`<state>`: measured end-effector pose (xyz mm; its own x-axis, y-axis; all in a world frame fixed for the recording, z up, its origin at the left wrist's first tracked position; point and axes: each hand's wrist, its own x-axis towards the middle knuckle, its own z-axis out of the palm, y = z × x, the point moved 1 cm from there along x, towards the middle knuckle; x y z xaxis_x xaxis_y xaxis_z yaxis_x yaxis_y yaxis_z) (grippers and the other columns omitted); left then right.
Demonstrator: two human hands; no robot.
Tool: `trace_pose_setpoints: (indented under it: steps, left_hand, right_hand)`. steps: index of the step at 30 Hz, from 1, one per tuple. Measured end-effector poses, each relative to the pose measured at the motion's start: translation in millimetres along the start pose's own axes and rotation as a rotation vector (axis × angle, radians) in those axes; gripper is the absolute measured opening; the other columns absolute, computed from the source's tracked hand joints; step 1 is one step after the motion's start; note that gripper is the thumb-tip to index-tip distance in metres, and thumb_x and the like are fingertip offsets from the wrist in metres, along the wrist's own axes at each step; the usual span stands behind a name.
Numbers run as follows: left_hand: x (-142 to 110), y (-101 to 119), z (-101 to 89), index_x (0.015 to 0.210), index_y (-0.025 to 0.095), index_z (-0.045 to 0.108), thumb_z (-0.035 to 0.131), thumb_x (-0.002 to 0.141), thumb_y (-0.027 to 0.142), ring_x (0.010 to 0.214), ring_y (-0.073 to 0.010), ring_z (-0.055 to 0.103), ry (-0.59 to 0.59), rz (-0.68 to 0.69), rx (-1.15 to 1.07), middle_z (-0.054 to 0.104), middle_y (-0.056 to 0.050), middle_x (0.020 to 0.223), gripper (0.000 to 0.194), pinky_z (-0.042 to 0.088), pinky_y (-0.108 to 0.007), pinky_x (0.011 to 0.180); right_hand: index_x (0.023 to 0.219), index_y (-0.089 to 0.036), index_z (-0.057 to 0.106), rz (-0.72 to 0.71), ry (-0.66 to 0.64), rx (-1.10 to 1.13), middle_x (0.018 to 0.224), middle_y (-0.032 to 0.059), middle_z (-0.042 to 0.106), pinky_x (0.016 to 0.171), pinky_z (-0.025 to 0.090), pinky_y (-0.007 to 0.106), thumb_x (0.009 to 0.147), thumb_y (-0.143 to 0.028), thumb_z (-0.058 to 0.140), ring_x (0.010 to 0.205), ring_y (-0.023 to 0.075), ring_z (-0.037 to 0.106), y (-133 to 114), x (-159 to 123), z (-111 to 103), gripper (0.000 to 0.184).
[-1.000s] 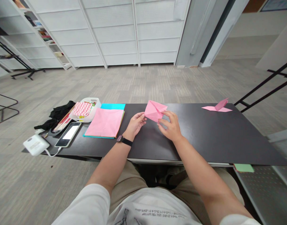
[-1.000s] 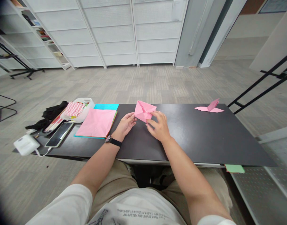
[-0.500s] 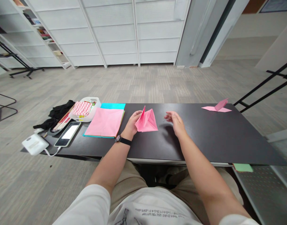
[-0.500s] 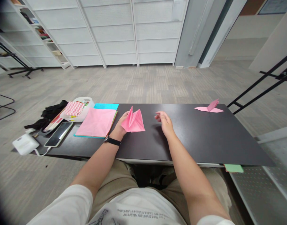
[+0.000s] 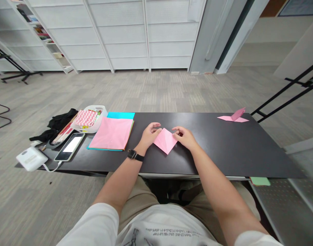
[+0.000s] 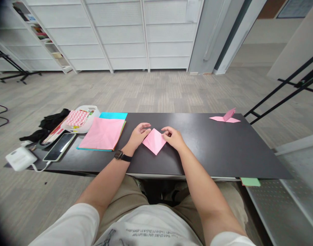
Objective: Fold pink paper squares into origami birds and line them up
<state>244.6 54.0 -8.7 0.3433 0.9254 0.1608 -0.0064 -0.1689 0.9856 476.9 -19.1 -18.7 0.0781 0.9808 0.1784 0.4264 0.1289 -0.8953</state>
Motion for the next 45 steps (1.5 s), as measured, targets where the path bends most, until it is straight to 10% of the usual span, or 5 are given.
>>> trace_pose_setpoints:
  steps: [6, 20, 37, 45]
  left_hand:
    - [-7, 7, 5.2, 0.114, 0.026, 0.079, 0.073, 0.091, 0.031, 0.123, -0.0293, 0.064, -0.168, 0.306, 0.427, 0.075, -0.010, 0.125, 0.024, 0.042, -0.049, 0.119]
    - [-7, -14, 21.5, 0.140, 0.026, 0.070, 0.066, 0.090, 0.025, 0.149, -0.0324, 0.049, -0.342, 0.365, 0.674, 0.063, -0.011, 0.152, 0.050, 0.018, -0.054, 0.133]
    - [-7, -5, -8.7, 0.114, 0.032, 0.083, 0.070, 0.092, 0.031, 0.123, -0.0327, 0.060, -0.250, 0.301, 0.722, 0.077, -0.007, 0.129, 0.025, 0.030, -0.057, 0.120]
    - [-10, 4, -6.6, 0.109, 0.021, 0.082, 0.063, 0.096, 0.027, 0.123, -0.0376, 0.058, 0.076, 0.292, 0.850, 0.071, -0.016, 0.130, 0.024, 0.040, -0.057, 0.114]
  right_hand:
    - [0.111, -0.027, 0.074, -0.066, 0.074, -0.305, 0.084, -0.0017, 0.076, 0.080, 0.054, 0.035, 0.085, -0.027, 0.065, 0.078, 0.0193, 0.070, 2, -1, -1, 0.027]
    - [0.120, -0.033, 0.082, -0.192, 0.006, -0.734, 0.131, 0.0084, 0.069, 0.106, 0.042, 0.052, 0.097, -0.037, 0.071, 0.123, 0.0321, 0.056, 0, -1, 3, 0.026]
    - [0.121, -0.035, 0.082, -0.101, 0.132, -0.787, 0.135, 0.0111, 0.065, 0.109, 0.036, 0.057, 0.098, -0.044, 0.069, 0.126, 0.0354, 0.050, 9, -1, 3, 0.028]
    - [0.119, -0.035, 0.082, -0.128, 0.162, -0.780, 0.131, 0.0105, 0.066, 0.108, 0.035, 0.054, 0.097, -0.043, 0.069, 0.123, 0.0334, 0.051, 11, -2, 4, 0.027]
